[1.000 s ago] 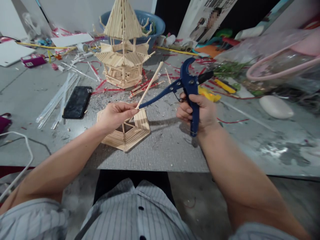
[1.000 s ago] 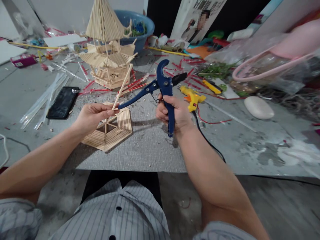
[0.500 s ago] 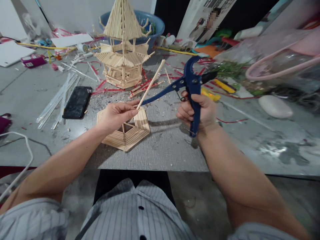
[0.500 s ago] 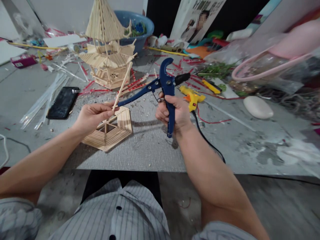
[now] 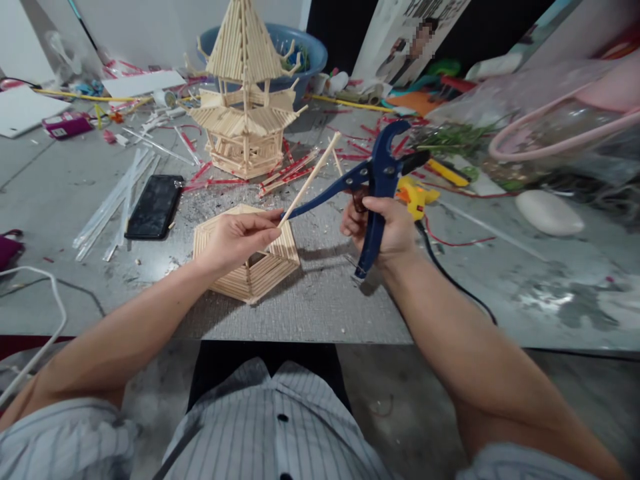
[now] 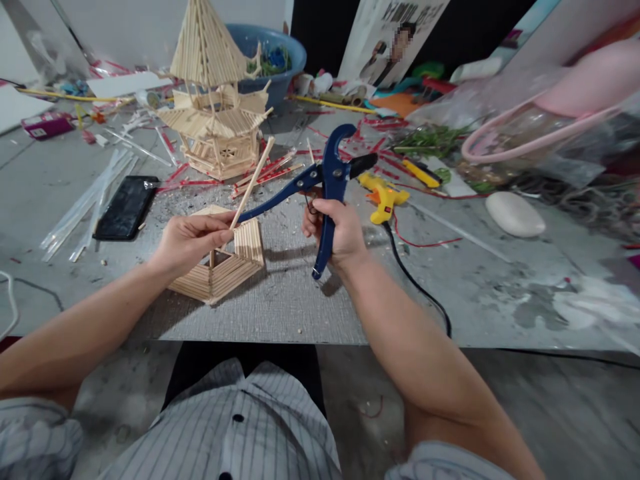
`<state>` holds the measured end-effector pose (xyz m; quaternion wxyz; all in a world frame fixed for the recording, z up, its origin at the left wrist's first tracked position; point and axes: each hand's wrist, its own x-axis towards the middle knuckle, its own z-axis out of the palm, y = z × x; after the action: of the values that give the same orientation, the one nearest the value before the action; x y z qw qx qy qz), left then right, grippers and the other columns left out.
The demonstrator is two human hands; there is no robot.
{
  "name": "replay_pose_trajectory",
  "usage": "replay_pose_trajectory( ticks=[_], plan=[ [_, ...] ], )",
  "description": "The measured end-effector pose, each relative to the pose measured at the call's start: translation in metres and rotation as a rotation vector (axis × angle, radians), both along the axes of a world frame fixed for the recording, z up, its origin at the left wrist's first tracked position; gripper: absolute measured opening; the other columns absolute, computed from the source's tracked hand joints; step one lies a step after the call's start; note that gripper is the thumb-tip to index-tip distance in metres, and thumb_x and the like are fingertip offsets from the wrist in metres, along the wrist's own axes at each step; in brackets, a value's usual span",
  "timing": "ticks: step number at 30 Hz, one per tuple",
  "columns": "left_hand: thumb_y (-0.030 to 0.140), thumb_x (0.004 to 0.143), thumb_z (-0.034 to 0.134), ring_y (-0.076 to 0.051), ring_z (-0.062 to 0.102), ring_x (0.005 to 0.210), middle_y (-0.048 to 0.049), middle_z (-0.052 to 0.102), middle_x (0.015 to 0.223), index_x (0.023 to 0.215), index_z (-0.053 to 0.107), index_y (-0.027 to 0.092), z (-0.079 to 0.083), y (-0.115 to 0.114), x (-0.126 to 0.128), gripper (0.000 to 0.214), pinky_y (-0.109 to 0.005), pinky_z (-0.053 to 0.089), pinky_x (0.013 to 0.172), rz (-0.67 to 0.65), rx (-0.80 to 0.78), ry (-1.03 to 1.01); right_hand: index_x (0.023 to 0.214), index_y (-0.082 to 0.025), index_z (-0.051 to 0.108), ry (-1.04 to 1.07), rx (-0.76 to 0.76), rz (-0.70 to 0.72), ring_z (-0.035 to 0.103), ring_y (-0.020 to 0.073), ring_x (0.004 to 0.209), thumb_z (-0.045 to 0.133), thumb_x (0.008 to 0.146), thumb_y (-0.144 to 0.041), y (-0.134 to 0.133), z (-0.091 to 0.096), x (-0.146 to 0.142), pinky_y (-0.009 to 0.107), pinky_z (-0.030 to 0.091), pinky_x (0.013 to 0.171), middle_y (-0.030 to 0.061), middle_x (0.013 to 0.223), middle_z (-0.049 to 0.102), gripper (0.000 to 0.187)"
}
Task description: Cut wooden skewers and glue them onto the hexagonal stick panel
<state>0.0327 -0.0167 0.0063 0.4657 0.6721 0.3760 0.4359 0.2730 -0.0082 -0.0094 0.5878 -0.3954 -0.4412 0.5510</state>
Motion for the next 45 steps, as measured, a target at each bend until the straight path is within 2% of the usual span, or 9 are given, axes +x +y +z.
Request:
replay_pose_trajectory(
  ticks=[3, 6, 9, 12, 17, 21, 25, 34, 45],
  plan=[
    [0.022, 0.071, 0.073, -0.022, 0.066, 0.109, -0.0076, 0.074, 0.105, 0.074, 0.076, 0.018, 0.003, -0.002, 0.001, 0.006, -0.031, 0.053, 0.093, 0.002, -0.013, 0.035, 0.076, -0.029, 0.054, 0.005, -0.036, 0.026, 0.058, 0.023, 0.074, 0.059, 0.063, -0.04, 0.0, 0.001, -0.003, 0.04, 0.046, 0.061, 0.0031, 0.08, 0.062, 0.018],
    [0.023, 0.071, 0.072, -0.022, 0.067, 0.106, -0.0074, 0.073, 0.109, 0.075, 0.076, 0.018, 0.003, -0.004, 0.003, 0.007, -0.033, 0.053, 0.094, 0.004, -0.044, 0.075, 0.085, -0.031, 0.057, -0.006, -0.043, 0.173, 0.058, 0.0301, 0.101, 0.053, 0.062, -0.047, -0.002, 0.003, -0.004, 0.048, 0.048, 0.072, 0.0053, 0.098, 0.065, 0.028],
    [0.024, 0.07, 0.072, -0.022, 0.067, 0.107, -0.0072, 0.074, 0.106, 0.074, 0.075, 0.018, 0.001, -0.005, 0.005, 0.008, -0.034, 0.052, 0.094, -0.01, -0.068, 0.067, 0.088, -0.032, 0.059, 0.153, -0.029, 0.268, 0.054, 0.0286, 0.114, 0.051, 0.062, -0.042, -0.006, 0.007, -0.006, 0.05, 0.046, 0.081, 0.0037, 0.103, 0.066, 0.029],
    [0.025, 0.07, 0.072, -0.022, 0.067, 0.106, -0.0068, 0.073, 0.109, 0.071, 0.074, 0.018, 0.0, -0.006, 0.008, 0.008, -0.033, 0.053, 0.091, -0.048, -0.097, 0.061, 0.078, -0.031, 0.057, 0.212, -0.029, 0.234, 0.055, 0.0268, 0.114, 0.052, 0.058, -0.034, -0.012, 0.013, -0.01, 0.046, 0.047, 0.081, 0.0022, 0.096, 0.067, 0.021],
    [0.03, 0.072, 0.071, -0.016, 0.07, 0.083, -0.005, 0.076, 0.088, 0.073, 0.072, 0.017, -0.001, -0.002, 0.007, 0.012, -0.025, 0.054, 0.069, 0.028, -0.094, 0.084, 0.086, -0.032, 0.056, -0.112, 0.189, 0.042, 0.058, 0.0268, 0.108, 0.056, 0.063, -0.03, -0.015, 0.016, -0.005, 0.048, 0.044, 0.09, 0.0023, 0.09, 0.064, 0.023],
    [0.032, 0.075, 0.069, -0.01, 0.063, 0.061, -0.0036, 0.073, 0.069, 0.075, 0.072, 0.015, -0.003, 0.005, 0.0, 0.017, -0.021, 0.049, 0.056, 0.136, -0.031, 0.095, 0.099, -0.03, 0.054, -0.832, 0.576, -0.318, 0.055, 0.0296, 0.108, 0.062, 0.067, -0.028, -0.006, 0.002, 0.014, 0.053, 0.038, 0.099, 0.0067, 0.103, 0.06, 0.034],
    [0.033, 0.076, 0.069, -0.009, 0.062, 0.058, -0.0019, 0.07, 0.063, 0.076, 0.072, 0.016, -0.005, 0.008, -0.006, 0.018, -0.021, 0.05, 0.058, 0.115, 0.01, 0.042, 0.114, -0.023, 0.05, -1.256, 0.712, -0.32, 0.053, 0.0352, 0.108, 0.06, 0.063, -0.027, 0.002, -0.012, 0.017, 0.058, 0.041, 0.095, 0.0135, 0.111, 0.057, 0.052],
    [0.036, 0.07, 0.074, -0.009, 0.06, 0.053, -0.0004, 0.066, 0.058, 0.07, 0.072, 0.016, -0.001, 0.003, -0.001, 0.019, -0.023, 0.052, 0.056, -0.004, -0.099, -0.03, 0.117, -0.03, 0.047, -1.375, 0.645, -0.184, 0.055, 0.0347, 0.111, 0.062, 0.063, -0.022, -0.003, -0.022, -0.002, 0.059, 0.044, 0.093, 0.0102, 0.114, 0.058, 0.057],
    [0.035, 0.068, 0.074, -0.009, 0.06, 0.054, 0.0005, 0.067, 0.059, 0.064, 0.069, 0.017, -0.006, 0.002, 0.004, 0.019, -0.023, 0.052, 0.056, -0.09, -0.178, -0.043, 0.116, -0.026, 0.046, -1.408, 0.666, -0.101, 0.054, 0.0347, 0.112, 0.062, 0.063, -0.024, -0.012, -0.016, -0.015, 0.056, 0.042, 0.096, 0.0132, 0.116, 0.058, 0.056]
  ],
)
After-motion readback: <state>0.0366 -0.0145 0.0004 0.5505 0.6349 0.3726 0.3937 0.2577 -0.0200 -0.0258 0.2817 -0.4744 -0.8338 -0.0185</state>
